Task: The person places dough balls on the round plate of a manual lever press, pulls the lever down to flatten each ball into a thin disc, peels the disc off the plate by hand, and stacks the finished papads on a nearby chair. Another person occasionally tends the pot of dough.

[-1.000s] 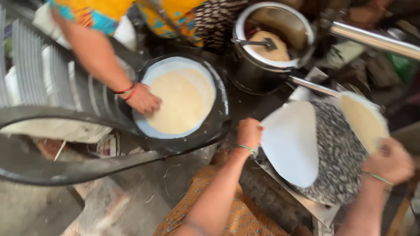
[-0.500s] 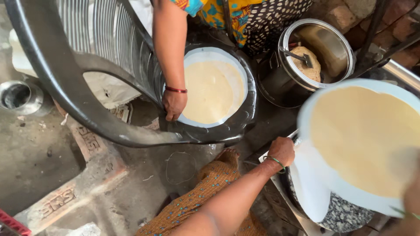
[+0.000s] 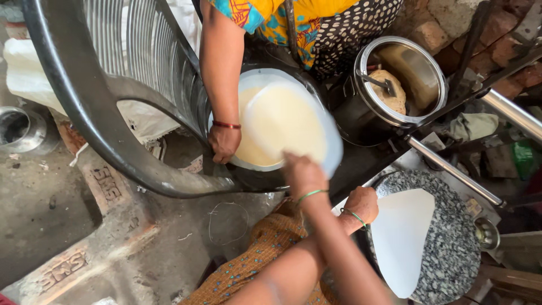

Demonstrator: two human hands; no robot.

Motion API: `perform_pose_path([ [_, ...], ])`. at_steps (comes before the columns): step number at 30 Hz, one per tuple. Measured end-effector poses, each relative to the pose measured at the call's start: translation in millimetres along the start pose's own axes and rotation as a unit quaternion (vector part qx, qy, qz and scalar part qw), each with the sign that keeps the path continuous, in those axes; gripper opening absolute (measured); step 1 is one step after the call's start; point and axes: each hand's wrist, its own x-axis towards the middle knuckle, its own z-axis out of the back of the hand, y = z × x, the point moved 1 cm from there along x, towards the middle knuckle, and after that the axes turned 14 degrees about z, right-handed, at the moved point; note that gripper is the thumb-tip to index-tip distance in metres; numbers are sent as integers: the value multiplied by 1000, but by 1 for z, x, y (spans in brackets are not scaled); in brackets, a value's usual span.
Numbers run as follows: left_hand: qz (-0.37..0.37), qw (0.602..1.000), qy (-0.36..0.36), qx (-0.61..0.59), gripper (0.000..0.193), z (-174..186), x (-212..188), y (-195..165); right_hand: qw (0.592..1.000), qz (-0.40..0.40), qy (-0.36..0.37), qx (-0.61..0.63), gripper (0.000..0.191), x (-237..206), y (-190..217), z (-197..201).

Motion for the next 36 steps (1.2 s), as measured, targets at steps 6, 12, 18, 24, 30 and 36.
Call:
perform_pose_path([
  [6, 73, 995, 57, -28, 12, 3, -7, 4, 984, -67, -71, 147, 43, -45, -21, 20],
  [12, -134, 951, -2, -278, 12, -20, 8, 15, 906, -262, -307, 125, 28, -206, -124, 38],
  [18, -41, 937, 56, -344, 18, -57, 8, 22, 827, -482, -288, -42, 66, -402, -227, -20],
  [24, -20, 935, 144, -324, 15, -88, -7, 21, 501, -456, -491, 547, 29, -448, -280, -93],
  [30, 41, 932, 188, -306, 54, -115, -5, 20, 550, -524, -467, 453, 18, -434, -312, -141],
  [36, 101, 948, 171, -249, 51, -116, 10, 41, 574, -596, -415, 379, 25, -434, -320, -178],
])
